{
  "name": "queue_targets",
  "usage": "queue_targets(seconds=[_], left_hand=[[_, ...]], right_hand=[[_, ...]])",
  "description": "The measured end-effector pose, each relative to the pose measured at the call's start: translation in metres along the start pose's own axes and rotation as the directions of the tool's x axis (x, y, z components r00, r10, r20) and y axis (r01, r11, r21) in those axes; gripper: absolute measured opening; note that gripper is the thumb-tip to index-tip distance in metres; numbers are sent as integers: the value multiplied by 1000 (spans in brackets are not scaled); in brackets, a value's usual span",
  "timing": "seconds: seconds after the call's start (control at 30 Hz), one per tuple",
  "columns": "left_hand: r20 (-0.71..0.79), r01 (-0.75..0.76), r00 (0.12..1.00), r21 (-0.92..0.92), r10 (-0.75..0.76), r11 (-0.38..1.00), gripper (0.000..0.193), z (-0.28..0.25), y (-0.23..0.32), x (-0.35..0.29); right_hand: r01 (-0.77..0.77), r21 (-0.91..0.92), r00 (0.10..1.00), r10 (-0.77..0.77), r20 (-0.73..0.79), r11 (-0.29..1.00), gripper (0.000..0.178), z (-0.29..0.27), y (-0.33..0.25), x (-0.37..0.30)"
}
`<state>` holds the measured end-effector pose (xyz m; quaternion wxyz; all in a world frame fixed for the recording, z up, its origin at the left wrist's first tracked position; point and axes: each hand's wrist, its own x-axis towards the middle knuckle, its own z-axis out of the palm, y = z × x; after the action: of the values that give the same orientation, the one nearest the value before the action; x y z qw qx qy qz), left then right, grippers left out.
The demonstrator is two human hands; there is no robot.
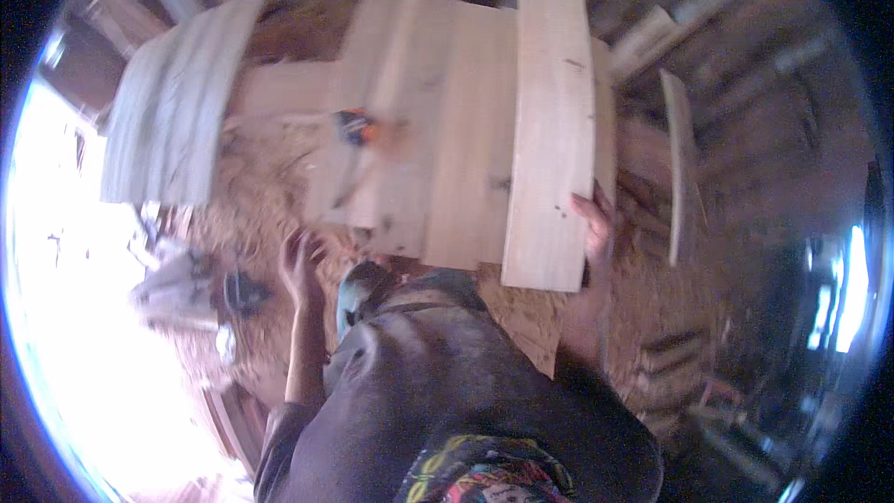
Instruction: The person repeatedly picks up wooden planks from a pile, inspects them by turning them over, and places them into a growing stack. The person handles the planks one at a time and occasionally uses a tape measure to check dimensions.
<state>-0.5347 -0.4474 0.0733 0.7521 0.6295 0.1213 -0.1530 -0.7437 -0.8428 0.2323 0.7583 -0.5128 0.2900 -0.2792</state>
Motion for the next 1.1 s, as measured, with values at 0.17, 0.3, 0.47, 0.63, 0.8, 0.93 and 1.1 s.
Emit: queue_targets(seconds=[0.17,0.3,0.47,0.63,0.8,0.93,1.1], left_hand=[[245,-132,962,29,121,991,36,11,69,3],[487,-307,847,119,214,944,61,-6,128,-22],[731,-734,601,345,323,585,91,-27,157,-24],[517,-566,810,566,276,600,88,-53,116,5],[132,-152,975,-186,178,971,44,-94,104,51],[211,267,957,-367,-200,891,26,-118,111,64],[237,376,926,-531,-293,759,16,-114,109,56]], right_hand=[[1,-144,991,19,132,990,47,152,22,13],[9,-205,970,40,238,979,42,246,54,14],[68,-366,950,51,307,928,35,338,128,20],[170,-614,954,28,299,771,38,392,189,9],[204,-593,895,98,436,779,75,407,217,7],[92,-719,930,198,309,689,66,390,243,26],[-361,-402,806,498,320,842,53,392,253,24]])
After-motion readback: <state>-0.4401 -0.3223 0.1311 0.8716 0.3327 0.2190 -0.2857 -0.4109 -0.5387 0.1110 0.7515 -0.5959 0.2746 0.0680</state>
